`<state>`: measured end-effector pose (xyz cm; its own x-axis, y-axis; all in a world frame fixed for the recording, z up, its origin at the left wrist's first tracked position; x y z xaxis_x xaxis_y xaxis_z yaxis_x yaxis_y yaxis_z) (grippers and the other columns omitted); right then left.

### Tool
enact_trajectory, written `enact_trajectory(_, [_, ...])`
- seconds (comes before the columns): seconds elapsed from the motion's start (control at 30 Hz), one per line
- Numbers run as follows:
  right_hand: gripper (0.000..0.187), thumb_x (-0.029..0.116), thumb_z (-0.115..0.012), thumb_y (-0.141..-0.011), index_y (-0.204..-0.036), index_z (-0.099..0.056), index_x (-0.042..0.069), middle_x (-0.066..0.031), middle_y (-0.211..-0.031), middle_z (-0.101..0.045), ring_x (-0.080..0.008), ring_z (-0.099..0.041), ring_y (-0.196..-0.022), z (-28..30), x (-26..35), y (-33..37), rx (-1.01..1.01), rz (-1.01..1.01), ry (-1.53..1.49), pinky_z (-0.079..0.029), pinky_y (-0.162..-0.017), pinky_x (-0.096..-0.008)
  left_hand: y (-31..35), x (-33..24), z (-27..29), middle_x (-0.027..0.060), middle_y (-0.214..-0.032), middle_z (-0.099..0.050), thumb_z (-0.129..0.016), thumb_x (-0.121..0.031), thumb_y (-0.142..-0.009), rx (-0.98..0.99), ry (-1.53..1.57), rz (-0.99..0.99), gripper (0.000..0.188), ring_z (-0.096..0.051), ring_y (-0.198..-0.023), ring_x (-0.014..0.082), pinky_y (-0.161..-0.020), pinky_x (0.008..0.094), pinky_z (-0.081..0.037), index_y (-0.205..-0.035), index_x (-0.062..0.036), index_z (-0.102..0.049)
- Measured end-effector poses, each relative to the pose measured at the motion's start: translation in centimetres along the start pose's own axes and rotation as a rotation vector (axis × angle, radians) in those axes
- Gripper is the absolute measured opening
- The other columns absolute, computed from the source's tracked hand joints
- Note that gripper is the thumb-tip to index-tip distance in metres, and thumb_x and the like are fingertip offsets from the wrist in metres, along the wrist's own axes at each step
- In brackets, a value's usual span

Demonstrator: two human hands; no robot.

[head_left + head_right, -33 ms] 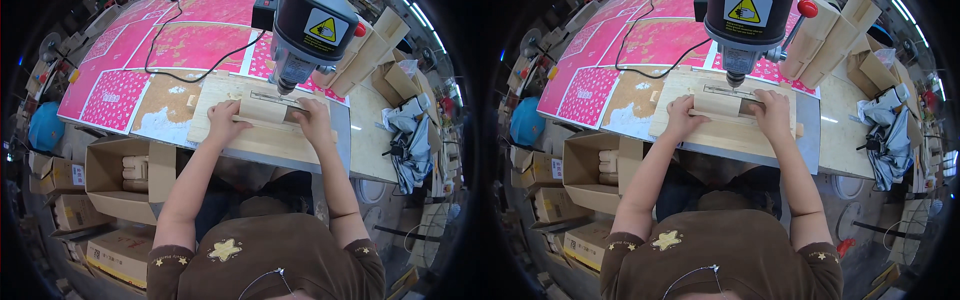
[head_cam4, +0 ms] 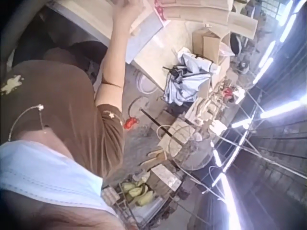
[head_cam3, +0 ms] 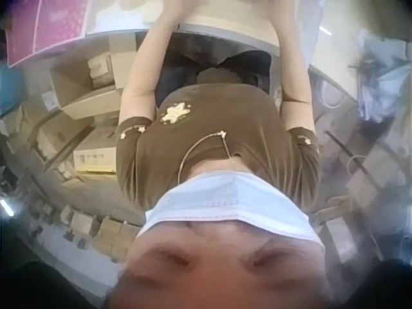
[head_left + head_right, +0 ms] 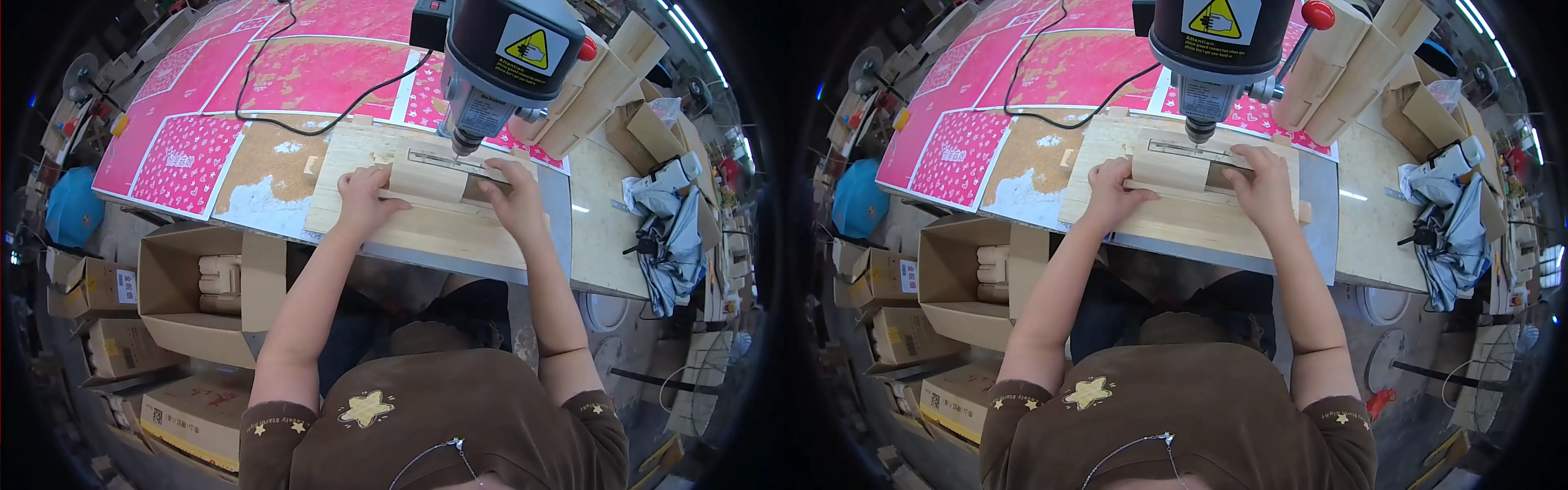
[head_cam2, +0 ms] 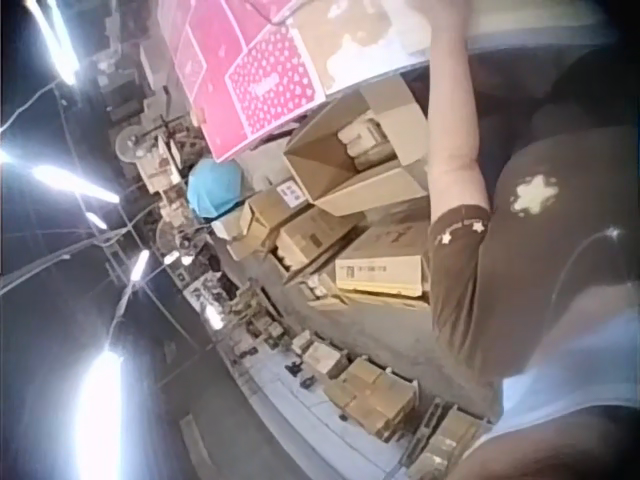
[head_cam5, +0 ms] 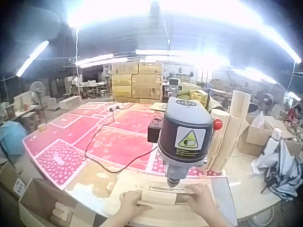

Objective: Using a drill press to drill holes into small cylindrical wooden blocks.

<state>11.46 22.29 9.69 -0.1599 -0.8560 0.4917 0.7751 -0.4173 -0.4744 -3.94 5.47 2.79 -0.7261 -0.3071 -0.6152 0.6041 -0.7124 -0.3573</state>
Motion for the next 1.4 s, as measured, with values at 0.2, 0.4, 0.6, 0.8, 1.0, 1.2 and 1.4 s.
enact_trajectory(0.2, [0.034, 0.017, -0.067, -0.078, -0.107, -0.056, 0.002, -0.0086, -0.096, -0.062, -0.0191, -0.059, -0.088, 11.1, 2.1, -6.1, -0.471, 0.068, -0.279, -0.046, -0.078, -0.0303, 0.3, 0.7, 0.2, -0.0004, -0.086, -0.057, -0.078, -0.028, -0.056, 0.021, -0.009, -0.035, 0.062, -0.051, -0.09, 0.0186, -0.086, 0.0378, -0.025, -0.113, -0.0163, -0.058])
enact_trajectory(0.4, [0.034, 0.032, -0.048, -0.091, -0.107, -0.058, 0.004, -0.0001, -0.077, -0.057, -0.0089, -0.052, -0.074, 12.6, 0.3, -15.8, -0.225, -0.064, -0.326, -0.041, -0.068, -0.0211, 0.1, 0.2, -0.1, -0.0008, -0.084, -0.056, -0.078, -0.027, -0.058, 0.005, -0.001, -0.076, 0.06, -0.051, -0.088, 0.0185, -0.085, 0.0367, -0.025, -0.113, -0.0172, -0.057])
enact_trajectory(0.6, [0.031, 0.026, -0.047, -0.091, -0.084, -0.057, -0.003, -0.0064, -0.069, -0.054, -0.0114, -0.05, -0.065, 14.2, 8.1, -9.3, -0.383, 0.128, 0.129, -0.039, -0.06, -0.0236, 0.4, 0.3, 0.3, -0.0006, -0.082, -0.054, -0.077, -0.027, -0.058, -0.006, -0.023, -0.081, 0.057, -0.05, -0.087, 0.0189, -0.084, 0.0367, -0.025, -0.112, -0.0175, -0.058])
enact_trajectory(0.8, [0.016, 0.009, -0.051, -0.087, -0.079, -0.059, -0.002, -0.009, -0.061, -0.049, -0.0161, -0.047, -0.054, 10.5, 9.6, -1.5, -0.327, 0.075, 0.009, -0.036, -0.051, -0.0272, 0.4, 0.4, 0.2, -0.0007, -0.082, -0.053, -0.077, -0.028, -0.058, -0.006, -0.044, -0.087, 0.056, -0.05, -0.088, 0.0189, -0.083, 0.0368, -0.025, -0.11, -0.0173, -0.059])
enact_trajectory(1.0, [0.007, 0.004, -0.055, -0.083, -0.083, -0.061, -0.001, -0.0103, -0.064, -0.054, -0.0222, -0.05, -0.055, 5.0, 5.3, 1.7, -0.398, 0.086, -0.086, -0.036, -0.051, -0.0321, 0.0, 0.6, -0.4, -0.0009, -0.081, -0.052, -0.077, -0.028, -0.058, 0.013, -0.047, -0.092, 0.059, -0.049, -0.087, 0.0194, -0.082, 0.0367, -0.026, -0.112, -0.0185, -0.058])
enact_trajectory(1.2, [0.006, 0.002, -0.056, -0.081, -0.082, -0.061, 0.0, -0.0095, -0.066, -0.054, -0.0216, -0.05, -0.057, 4.7, 5.3, 1.8, -0.422, 0.215, -0.011, -0.035, -0.052, -0.0332, 0.1, 0.3, -0.1, -0.0007, -0.082, -0.053, -0.077, -0.028, -0.057, -0.004, -0.035, -0.1, 0.059, -0.05, -0.086, 0.0192, -0.082, 0.0365, -0.025, -0.112, -0.0177, -0.059])
enact_trajectory(1.4, [0.019, 0.014, -0.056, -0.083, -0.07, -0.052, 0.0, -0.0125, -0.058, -0.048, -0.0233, -0.049, -0.052, 12.6, 9.4, -4.8, -0.514, 0.154, -0.09, -0.038, -0.051, -0.0323, 0.6, 0.2, -0.1, 0.0, -0.085, -0.056, -0.077, -0.029, -0.058, 0.007, -0.064, -0.063, 0.058, -0.051, -0.087, 0.0194, -0.082, 0.038, -0.026, -0.111, -0.0165, -0.059])
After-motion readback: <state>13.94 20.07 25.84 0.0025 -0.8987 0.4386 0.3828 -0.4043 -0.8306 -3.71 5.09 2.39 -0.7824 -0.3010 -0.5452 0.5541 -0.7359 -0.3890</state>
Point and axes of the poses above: each hand's wrist, its own y-axis away from the middle knuckle, its own z-axis out of the back of the hand, x = y × z, the point moved 7 cm from there along -y, towards the middle knuckle
